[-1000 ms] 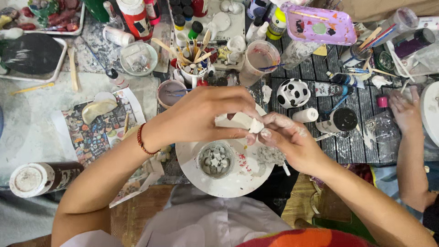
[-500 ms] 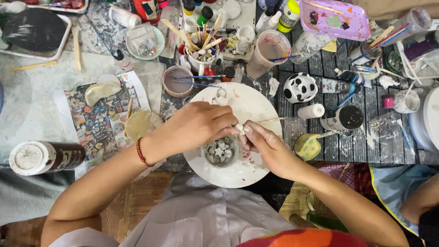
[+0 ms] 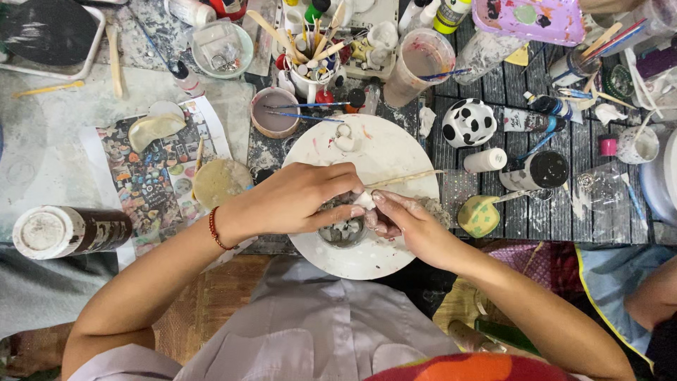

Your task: The person mixes a grey clay-like substance in a small container using a wooden stick. They scrape the sides and bottom to combine the material, then use their hands to knead and shape small pieces of the clay on a white plate.

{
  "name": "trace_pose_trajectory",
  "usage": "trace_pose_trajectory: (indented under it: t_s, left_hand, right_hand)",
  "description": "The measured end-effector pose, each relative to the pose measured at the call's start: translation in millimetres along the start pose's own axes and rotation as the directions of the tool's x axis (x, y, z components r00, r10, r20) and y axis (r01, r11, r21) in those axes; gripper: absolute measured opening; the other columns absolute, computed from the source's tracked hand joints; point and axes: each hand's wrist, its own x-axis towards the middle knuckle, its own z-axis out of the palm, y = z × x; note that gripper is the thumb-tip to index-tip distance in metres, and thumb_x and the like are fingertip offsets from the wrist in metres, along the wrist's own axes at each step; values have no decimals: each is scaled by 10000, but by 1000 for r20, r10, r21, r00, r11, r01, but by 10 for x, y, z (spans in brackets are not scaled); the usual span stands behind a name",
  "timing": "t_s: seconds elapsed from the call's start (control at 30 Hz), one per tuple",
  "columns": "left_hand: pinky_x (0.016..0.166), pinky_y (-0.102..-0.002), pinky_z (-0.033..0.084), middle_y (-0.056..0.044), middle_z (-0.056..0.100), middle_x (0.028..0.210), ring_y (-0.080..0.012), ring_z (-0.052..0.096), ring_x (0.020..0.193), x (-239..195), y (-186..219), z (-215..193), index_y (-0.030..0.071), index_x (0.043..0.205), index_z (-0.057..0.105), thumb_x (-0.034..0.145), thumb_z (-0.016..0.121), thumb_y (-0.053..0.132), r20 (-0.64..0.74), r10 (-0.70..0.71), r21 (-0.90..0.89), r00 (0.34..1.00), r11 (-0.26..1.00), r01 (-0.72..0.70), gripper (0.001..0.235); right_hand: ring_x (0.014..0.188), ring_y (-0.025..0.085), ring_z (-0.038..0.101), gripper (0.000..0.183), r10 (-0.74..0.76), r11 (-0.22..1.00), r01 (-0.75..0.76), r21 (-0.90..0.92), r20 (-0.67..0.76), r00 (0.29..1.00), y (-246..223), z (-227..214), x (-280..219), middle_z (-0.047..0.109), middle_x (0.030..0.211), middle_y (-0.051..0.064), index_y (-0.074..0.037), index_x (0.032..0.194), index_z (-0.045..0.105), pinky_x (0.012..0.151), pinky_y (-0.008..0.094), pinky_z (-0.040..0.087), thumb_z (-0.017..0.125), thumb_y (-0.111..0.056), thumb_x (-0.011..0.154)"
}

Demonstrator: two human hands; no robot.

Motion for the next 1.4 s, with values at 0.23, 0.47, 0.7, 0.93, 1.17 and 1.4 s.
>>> trace_pose_trajectory:
  t_s: [0.23, 0.47, 0.7, 0.93, 1.17, 1.4]
  left_hand:
    - [663, -432, 527, -68, 667, 964, -314, 679, 802, 112, -2, 10, 77, 1023, 661, 989, 660, 289, -1, -61, 55, 998, 997, 61, 215]
    - [647, -424, 541, -71, 681, 977, -307, 687, 762, 357, -114, -2, 86, 1037, 685, 980, 658, 270, -60, -65, 125, 996, 990, 72, 194]
    - [624, -435, 536, -69, 711, 958, -303, 697, 753, 540, -331, -9, 90, 1027, 673, 994, 651, 251, -30, -142, 137, 989, 980, 144, 166]
    - [624, -424, 548, -94, 717, 976, -301, 713, 780, 575, -507, 9, 78, 1097, 633, 972, 670, 225, -71, -71, 217, 995, 973, 84, 196]
    - [636, -425, 546, -87, 720, 907, -278, 710, 726, 618, -526, -1, 86, 1154, 626, 981, 658, 224, 15, -194, 134, 981, 973, 191, 224]
    - [695, -473, 553, -109, 717, 1034, -326, 706, 834, 990, -562, 195, 72, 1131, 624, 978, 641, 210, 112, -115, 114, 987, 988, 102, 207]
  right_hand:
    - [949, 61, 609, 168, -278, 892, 241, -382, -44, 960, -200, -19, -41, 664, 1046, 3, -51, 1189, 592, 826, 234, 523, 548, -131, 1048]
    - [989, 127, 723, 190, -405, 736, 226, -638, -148, 902, -542, -542, -44, 736, 1064, 48, -51, 1191, 642, 816, 268, 577, 630, -14, 1005]
    - [939, 219, 774, 193, -352, 505, 29, -862, -175, 919, -553, -843, 246, 790, 999, 91, -92, 1124, 649, 746, 347, 563, 719, -169, 961]
    - [830, 237, 692, 197, -426, 452, 132, -882, -83, 901, -394, -965, 487, 717, 930, 116, -94, 1058, 740, 729, 352, 520, 783, -178, 885]
    - [658, 201, 500, 177, -390, 519, -6, -854, -244, 888, -350, -1332, 372, 606, 742, 130, -130, 1056, 788, 603, 348, 405, 813, -188, 891]
    - [569, 250, 659, 112, -400, 310, -155, -938, -277, 874, -147, -1639, 206, 735, 790, 128, -131, 998, 807, 599, 372, 521, 770, -115, 894]
